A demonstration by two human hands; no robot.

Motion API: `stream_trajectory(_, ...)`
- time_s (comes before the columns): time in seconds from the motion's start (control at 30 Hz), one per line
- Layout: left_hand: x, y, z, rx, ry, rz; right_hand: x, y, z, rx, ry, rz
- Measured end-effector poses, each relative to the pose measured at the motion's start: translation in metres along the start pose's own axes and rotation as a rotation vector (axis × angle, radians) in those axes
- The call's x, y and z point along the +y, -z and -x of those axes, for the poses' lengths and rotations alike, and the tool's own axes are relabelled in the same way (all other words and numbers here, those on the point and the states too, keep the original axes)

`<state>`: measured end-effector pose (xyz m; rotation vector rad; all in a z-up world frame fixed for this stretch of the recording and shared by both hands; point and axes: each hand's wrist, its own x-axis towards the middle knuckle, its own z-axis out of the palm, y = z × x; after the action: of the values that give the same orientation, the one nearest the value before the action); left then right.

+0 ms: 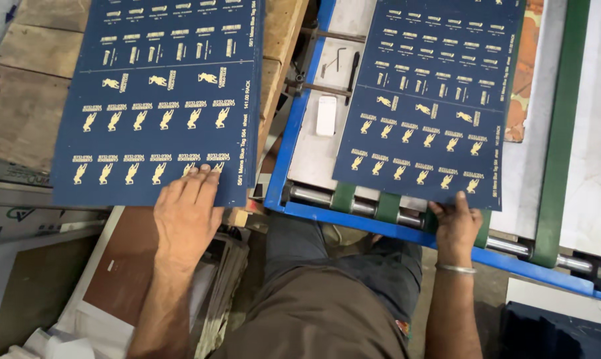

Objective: The person repeatedly picks up blue printed sheets from a stack on the left and places them onto a blue roller conveyor on the right. The sheets feature a repeating pattern of white logos and text. The person uses both hands to handle the sheets, ensuring they are aligned as they move them from the input stack to the conveyor belt.

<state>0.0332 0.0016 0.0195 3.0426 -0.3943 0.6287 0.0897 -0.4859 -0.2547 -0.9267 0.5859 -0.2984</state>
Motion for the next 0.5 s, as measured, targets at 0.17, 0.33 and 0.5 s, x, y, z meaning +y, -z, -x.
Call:
stream_trajectory(0.17, -0.028, 0.011, 0.002, 0.098, -0.026, 0.348, -0.002, -0.006, 0.036, -0.178, -0.093, 0.096)
stream_trajectory(0.33, 0.017, 0.005, -0.006, 0.304, 0.061, 0.398, -0.028, -0.09, 0.113, -0.458, -0.216, 0.224)
stream_trajectory(0.5, 0.127, -0.011, -0.02, -0.066, -0.203, 0.263, -0.029, -0.148, 0.184, -1.003, -0.293, 0.01)
